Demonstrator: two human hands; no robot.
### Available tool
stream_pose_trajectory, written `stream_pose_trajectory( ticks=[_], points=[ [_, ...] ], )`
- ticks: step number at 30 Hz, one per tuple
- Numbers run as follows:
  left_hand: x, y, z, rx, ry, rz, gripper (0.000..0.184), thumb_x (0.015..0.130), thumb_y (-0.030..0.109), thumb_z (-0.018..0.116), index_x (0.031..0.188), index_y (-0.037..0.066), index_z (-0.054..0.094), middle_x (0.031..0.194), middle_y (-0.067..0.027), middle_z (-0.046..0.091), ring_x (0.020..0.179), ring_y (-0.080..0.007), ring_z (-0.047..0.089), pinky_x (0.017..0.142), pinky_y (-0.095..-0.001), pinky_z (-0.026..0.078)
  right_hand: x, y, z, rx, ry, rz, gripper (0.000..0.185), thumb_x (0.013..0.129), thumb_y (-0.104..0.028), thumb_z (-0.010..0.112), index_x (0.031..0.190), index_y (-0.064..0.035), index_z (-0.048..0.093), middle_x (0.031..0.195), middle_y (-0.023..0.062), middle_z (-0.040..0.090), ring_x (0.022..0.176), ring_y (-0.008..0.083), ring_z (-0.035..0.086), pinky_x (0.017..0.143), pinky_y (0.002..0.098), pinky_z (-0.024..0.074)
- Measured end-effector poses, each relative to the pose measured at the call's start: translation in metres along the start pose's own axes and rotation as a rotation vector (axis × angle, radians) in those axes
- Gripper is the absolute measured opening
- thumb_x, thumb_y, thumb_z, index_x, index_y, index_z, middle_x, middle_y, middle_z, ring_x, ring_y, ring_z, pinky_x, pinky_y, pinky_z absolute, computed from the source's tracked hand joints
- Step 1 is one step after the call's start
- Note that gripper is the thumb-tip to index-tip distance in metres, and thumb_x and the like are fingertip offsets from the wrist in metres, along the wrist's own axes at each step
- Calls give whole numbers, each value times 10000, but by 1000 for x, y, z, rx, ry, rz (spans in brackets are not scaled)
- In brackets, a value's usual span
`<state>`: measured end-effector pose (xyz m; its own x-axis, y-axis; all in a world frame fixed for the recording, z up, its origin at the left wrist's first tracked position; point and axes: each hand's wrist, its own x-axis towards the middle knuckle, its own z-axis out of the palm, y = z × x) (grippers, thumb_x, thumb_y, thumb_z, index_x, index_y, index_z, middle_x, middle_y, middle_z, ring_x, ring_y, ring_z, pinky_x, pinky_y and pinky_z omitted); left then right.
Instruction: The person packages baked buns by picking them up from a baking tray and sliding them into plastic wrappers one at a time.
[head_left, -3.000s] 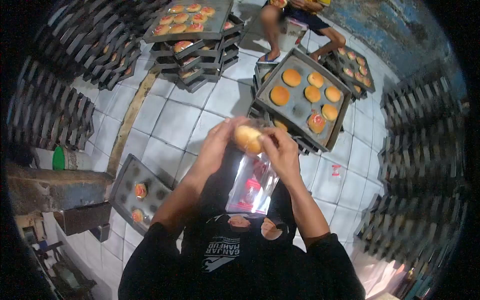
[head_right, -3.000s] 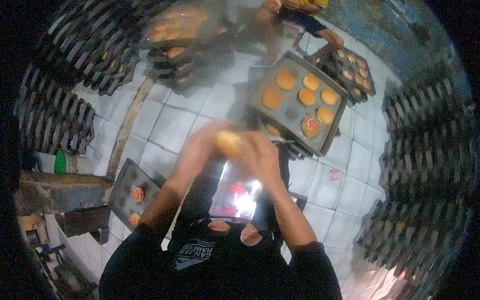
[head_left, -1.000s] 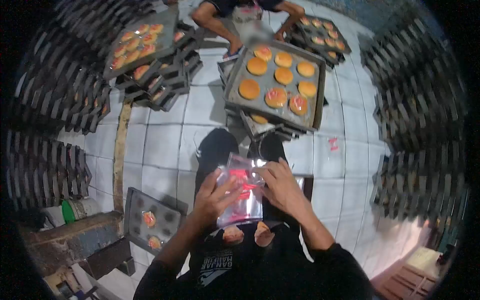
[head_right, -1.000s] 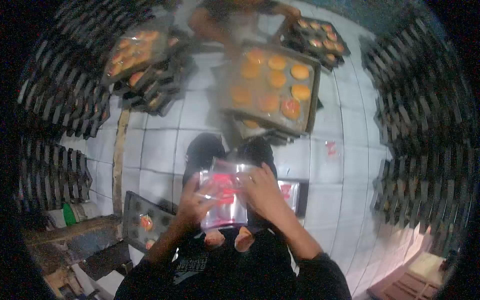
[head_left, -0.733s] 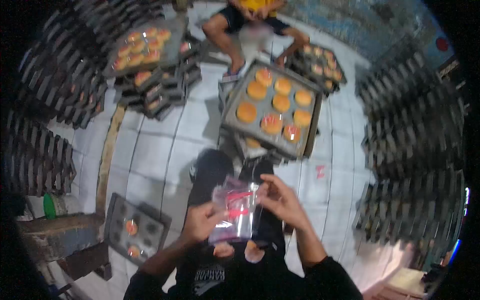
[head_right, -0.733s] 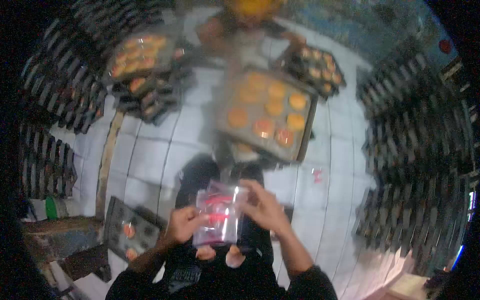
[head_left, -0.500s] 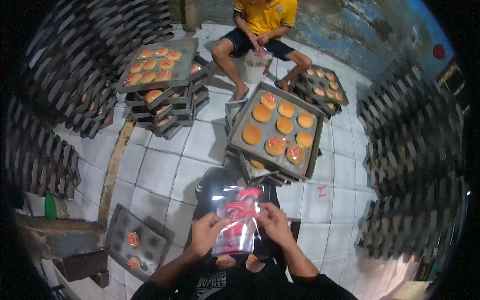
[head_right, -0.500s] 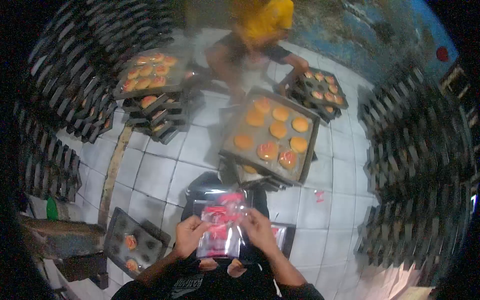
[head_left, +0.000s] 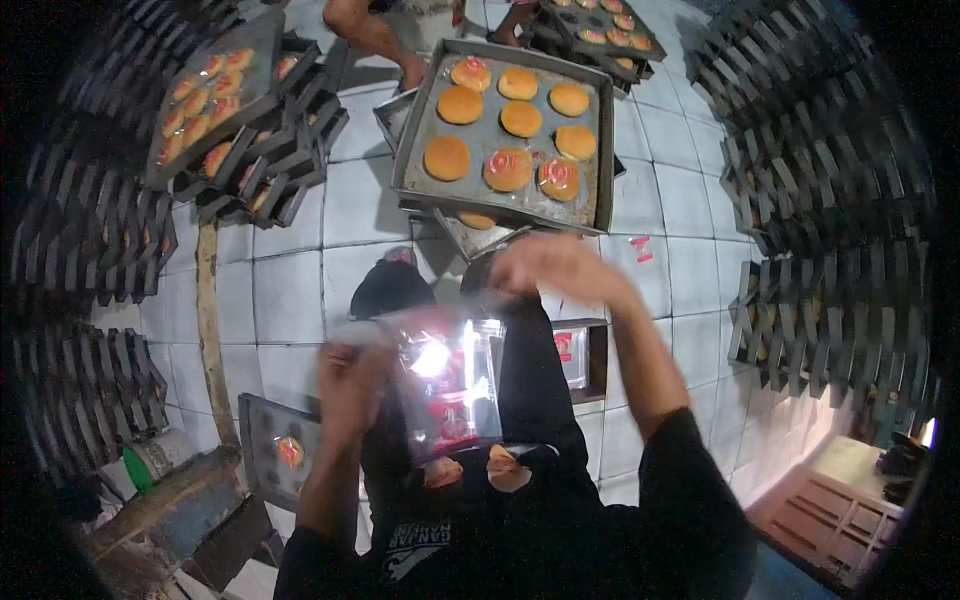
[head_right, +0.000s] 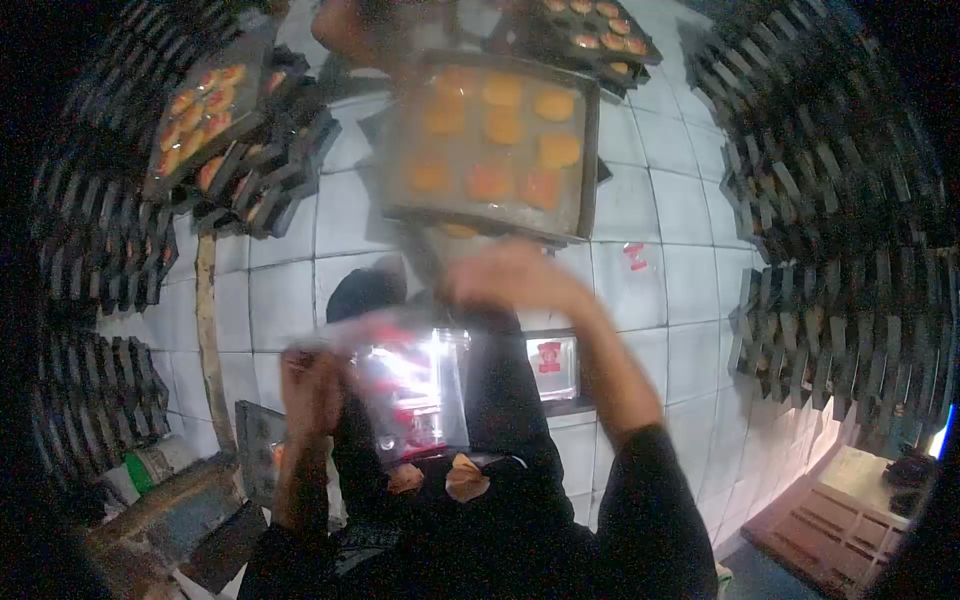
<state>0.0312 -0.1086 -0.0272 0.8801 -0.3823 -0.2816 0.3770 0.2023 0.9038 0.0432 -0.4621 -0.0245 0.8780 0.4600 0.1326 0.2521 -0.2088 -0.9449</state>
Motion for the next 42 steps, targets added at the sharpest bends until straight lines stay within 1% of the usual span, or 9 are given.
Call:
stream_pose_trajectory(
  ticks=[1,4,9,13,16,25,32,37,42],
  points=[
    [16,5,1,-40,79,73,179,996,135,624,1113,-1,629,805,-72,682,665,-157,660,629,-291,573,5,50,-26,203,252,343,382,1025,-376,599,1031,-7,698,944,72,723,862,155,671,792,323,549],
    [44,9,-1,-232,279,47,134,1014,151,603,1021,18,623,803,-55,668,626,-136,617,583,-288,532,25,189,-151,-523,567,409,423,1016,-361,600,1185,19,678,1011,130,741,900,207,701,821,344,550],
    [58,-11,3,-80,459,-48,182,1048,187,559,1065,20,632,872,-36,678,679,-100,578,577,-258,456,31,348,-238,-783,517,756,510,980,-441,612,1209,14,642,1132,227,714,1032,330,691,868,420,527],
    [64,3,15,-72,439,-47,187,1045,191,565,1054,21,643,880,-30,666,687,-105,575,602,-258,465,53,300,-225,-578,656,836,709,786,-458,829,1247,36,614,1126,207,719,1019,295,695,883,385,547],
    [68,-1,17,-74,454,-5,190,1042,202,571,1049,28,647,826,-22,649,659,-108,570,601,-262,472,70,220,-193,-806,277,1050,704,715,-397,890,1237,6,643,1093,175,733,979,265,703,889,371,555],
    [58,-20,3,-151,268,95,230,1026,250,601,1036,24,644,765,-65,663,595,-133,569,560,-258,450,-9,134,-125,249,889,428,481,895,-164,765,1314,-24,576,1173,82,693,1058,194,668,932,372,542],
    [55,0,7,-237,171,104,267,1035,279,550,1097,21,582,1087,-171,677,958,-245,683,773,-362,573,-7,-5,-66,1144,674,214,511,928,-184,729,1370,-51,509,1252,93,637,1168,272,638,989,528,559],
    [102,-27,-32,-203,216,75,260,1006,247,604,1156,34,592,1233,-198,660,1101,-263,672,820,-390,578,20,-97,16,748,680,140,443,920,-168,742,1297,-39,549,1223,98,648,1150,257,644,987,431,547],
    [91,5,23,-421,162,78,289,968,273,670,1123,31,635,1099,-106,698,1047,-237,686,782,-410,584,19,-77,119,-551,485,-397,403,729,104,737,1087,-26,605,1147,166,623,1091,337,636,959,421,526]
  ],
)
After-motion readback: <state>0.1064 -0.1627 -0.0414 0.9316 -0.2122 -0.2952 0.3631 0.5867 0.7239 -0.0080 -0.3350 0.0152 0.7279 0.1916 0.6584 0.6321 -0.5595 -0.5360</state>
